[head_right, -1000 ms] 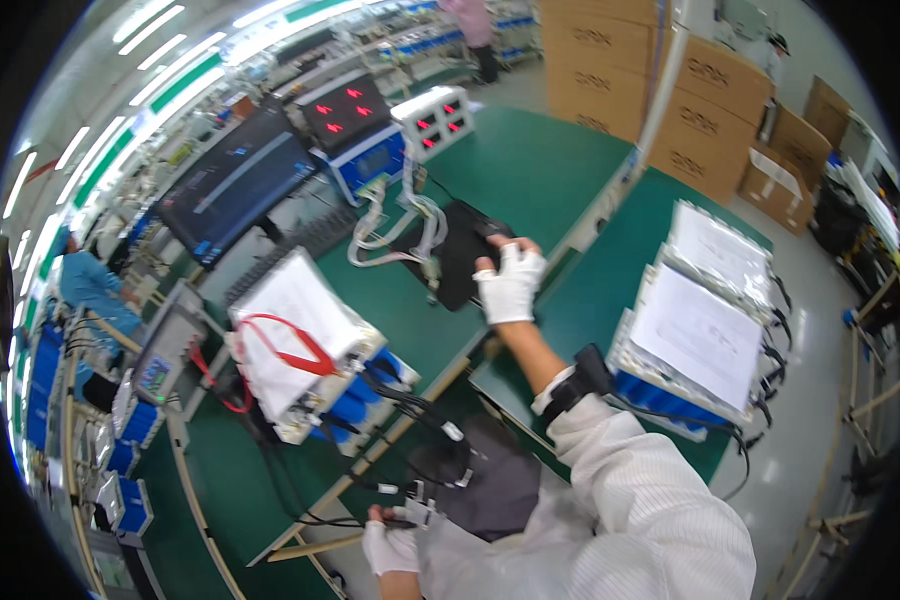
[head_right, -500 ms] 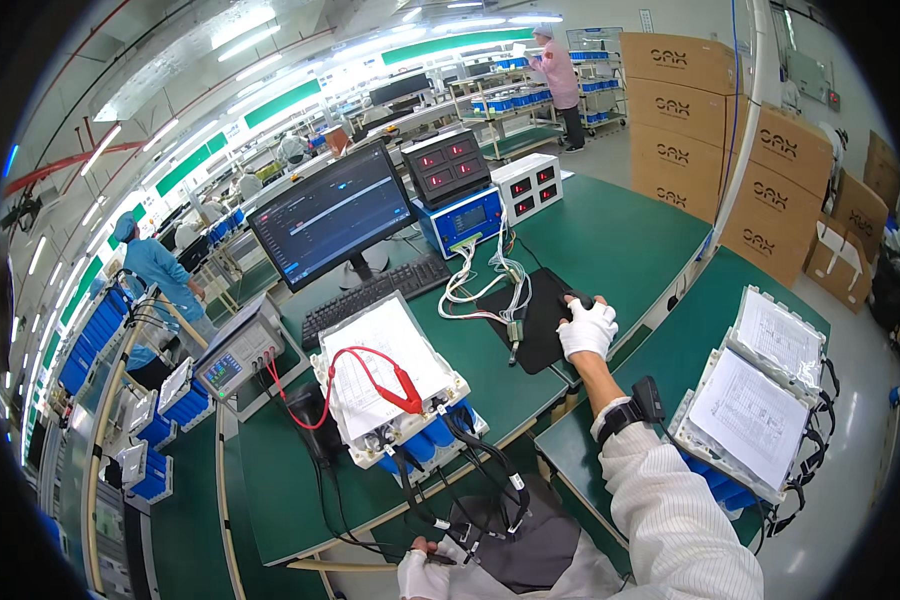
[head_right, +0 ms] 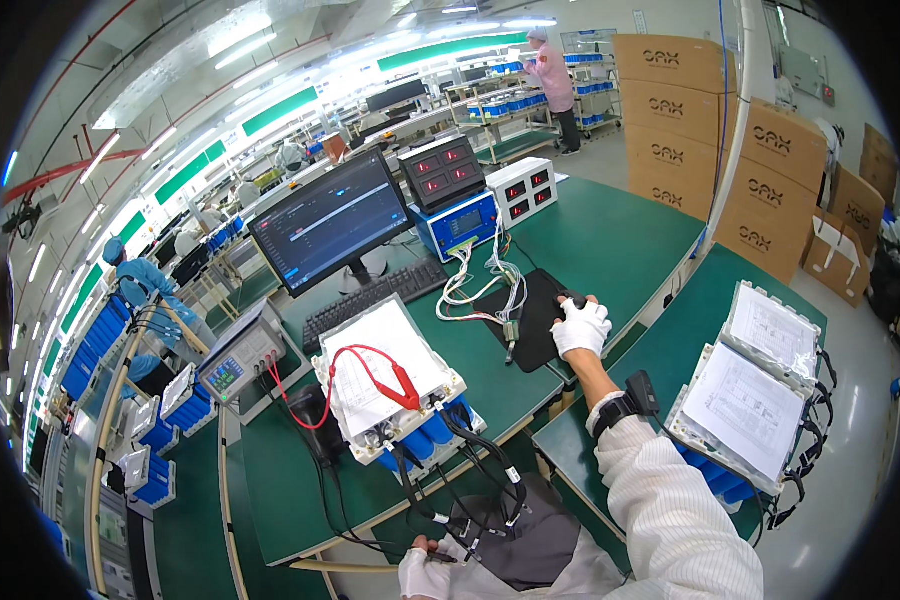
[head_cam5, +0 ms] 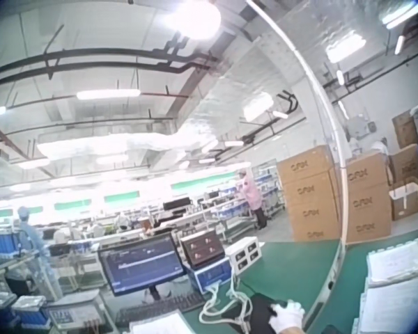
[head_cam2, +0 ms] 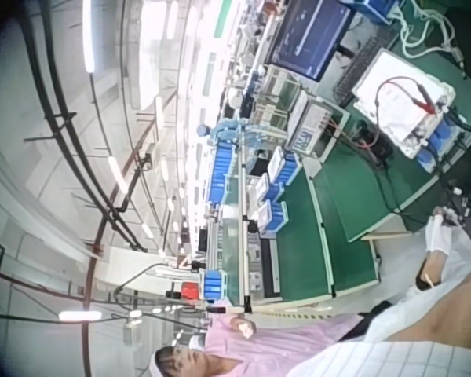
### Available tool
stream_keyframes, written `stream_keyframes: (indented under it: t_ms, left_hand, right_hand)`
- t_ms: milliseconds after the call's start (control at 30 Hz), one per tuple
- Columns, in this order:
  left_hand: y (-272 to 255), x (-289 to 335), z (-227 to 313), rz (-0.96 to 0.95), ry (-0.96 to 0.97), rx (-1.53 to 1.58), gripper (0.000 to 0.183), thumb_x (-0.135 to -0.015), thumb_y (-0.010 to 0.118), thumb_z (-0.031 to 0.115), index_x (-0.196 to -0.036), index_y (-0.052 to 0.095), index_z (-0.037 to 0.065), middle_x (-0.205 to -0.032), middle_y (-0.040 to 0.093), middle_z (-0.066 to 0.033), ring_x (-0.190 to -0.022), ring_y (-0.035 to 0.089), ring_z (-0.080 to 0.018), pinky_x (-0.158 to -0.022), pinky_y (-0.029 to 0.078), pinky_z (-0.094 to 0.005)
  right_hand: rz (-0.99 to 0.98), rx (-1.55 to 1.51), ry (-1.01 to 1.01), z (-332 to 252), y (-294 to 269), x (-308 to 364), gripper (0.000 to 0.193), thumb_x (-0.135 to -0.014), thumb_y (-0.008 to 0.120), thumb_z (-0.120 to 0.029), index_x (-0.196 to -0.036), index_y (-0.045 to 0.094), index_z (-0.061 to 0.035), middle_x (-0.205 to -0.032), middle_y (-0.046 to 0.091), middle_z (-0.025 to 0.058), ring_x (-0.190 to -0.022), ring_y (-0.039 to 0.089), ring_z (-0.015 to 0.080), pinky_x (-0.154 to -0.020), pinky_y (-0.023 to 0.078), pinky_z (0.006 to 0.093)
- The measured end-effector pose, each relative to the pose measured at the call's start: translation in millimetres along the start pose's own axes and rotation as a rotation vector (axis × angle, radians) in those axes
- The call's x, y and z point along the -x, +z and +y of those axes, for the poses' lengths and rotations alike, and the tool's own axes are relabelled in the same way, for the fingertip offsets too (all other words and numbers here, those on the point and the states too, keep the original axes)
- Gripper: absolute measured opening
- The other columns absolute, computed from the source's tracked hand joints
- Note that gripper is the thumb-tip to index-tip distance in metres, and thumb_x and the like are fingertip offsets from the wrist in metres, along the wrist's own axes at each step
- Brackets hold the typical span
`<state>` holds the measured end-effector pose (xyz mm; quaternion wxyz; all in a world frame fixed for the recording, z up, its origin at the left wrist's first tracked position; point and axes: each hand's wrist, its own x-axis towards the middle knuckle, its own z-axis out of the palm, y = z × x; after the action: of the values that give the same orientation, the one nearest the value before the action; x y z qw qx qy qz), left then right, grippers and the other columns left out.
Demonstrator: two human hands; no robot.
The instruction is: The recorder is connecting battery modules to testing equipment and monitoring the results on a computer screen.
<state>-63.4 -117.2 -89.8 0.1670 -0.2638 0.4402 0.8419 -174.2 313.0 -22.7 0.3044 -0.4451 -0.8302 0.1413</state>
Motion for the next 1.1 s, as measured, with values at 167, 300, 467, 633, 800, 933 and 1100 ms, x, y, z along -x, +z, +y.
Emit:
stream_keyframes:
  t_ms: [167,300,467,633,800,933,1100]
  left_hand:
    - [4.9,6.1,4.3,-0.004,-0.075,0.124,0.021,-0.092,0.059,0.019,-0.083,0.059,0.001,-0.077,0.059,-0.0097,-0.071,0.057,-0.0200,-0.063,0.049,-0.0321]
    - [14.6,12.1,7.3,0.020,-0.090,0.134,0.014,-0.090,0.060,0.014,-0.083,0.056,0.003,-0.075,0.056,-0.0086,-0.068,0.054,-0.0190,-0.062,0.048,-0.0323]
    - [17.7,10.1,6.9,-0.027,-0.128,0.201,0.012,-0.089,0.061,0.012,-0.086,0.053,0.005,-0.075,0.054,-0.0078,-0.068,0.051,-0.0180,-0.061,0.048,-0.0314]
    - [16.4,3.8,-1.9,-0.146,0.076,0.030,0.015,-0.092,0.059,0.015,-0.098,0.052,0.003,-0.084,0.056,-0.0068,-0.079,0.054,-0.0161,-0.076,0.046,-0.0310]
    - [10.9,7.9,-8.5,-0.325,0.140,-0.108,0.013,-0.095,0.053,0.016,-0.097,0.049,0.003,-0.083,0.053,-0.0051,-0.076,0.050,-0.0145,-0.072,0.043,-0.0294]
    - [-27.2,-0.1,15.5,-0.205,0.342,-0.058,0.018,-0.094,0.054,0.014,-0.106,0.050,0.002,-0.080,0.050,-0.0019,-0.073,0.049,-0.0113,-0.066,0.042,-0.0256]
    - [-74.7,-13.9,33.8,0.360,0.705,-0.848,0.052,-0.085,0.057,0.008,-0.132,0.036,0.000,-0.090,0.050,-0.0047,-0.085,0.053,-0.0163,-0.078,0.045,-0.0282]
  right_hand:
    - [0.066,-0.015,0.034,3.8,9.2,0.1,0.047,-0.072,0.070,-0.018,-0.117,0.063,-0.0268,-0.138,0.036,0.0180,-0.122,0.040,0.0363,-0.099,0.037,0.0465]
    - [0.357,-0.716,-0.048,9.6,15.8,36.1,0.035,-0.074,0.059,0.003,-0.107,0.061,-0.0099,-0.118,0.049,0.0164,-0.107,0.051,0.0292,-0.091,0.043,0.0382]
    - [-0.109,-1.501,0.172,8.7,-14.1,184.6,0.019,-0.085,0.057,0.000,-0.103,0.053,-0.0007,-0.090,0.060,0.0069,-0.086,0.059,0.0162,-0.076,0.049,0.0297]
    - [-1.072,-1.429,0.585,6.2,-57.5,302.5,0.014,-0.093,0.054,-0.013,-0.103,0.056,-0.0035,-0.085,0.060,0.0045,-0.070,0.057,0.0140,-0.066,0.048,0.0267]
    - [-1.550,-1.232,0.332,9.4,-51.9,332.5,0.029,-0.098,0.047,-0.032,-0.085,0.058,-0.0084,-0.082,0.058,0.0009,-0.075,0.052,0.0097,-0.064,0.042,0.0251]
    - [-1.620,-1.230,0.469,20.3,-42.4,325.0,0.026,-0.097,0.045,-0.027,-0.079,0.050,-0.0089,-0.068,0.058,0.0026,-0.062,0.053,0.0108,-0.053,0.040,0.0271]
    - [-1.726,-0.884,0.055,22.1,-44.4,318.3,0.015,-0.091,0.051,-0.021,-0.083,0.052,-0.0091,-0.062,0.055,-0.0005,-0.053,0.051,0.0080,-0.049,0.040,0.0260]
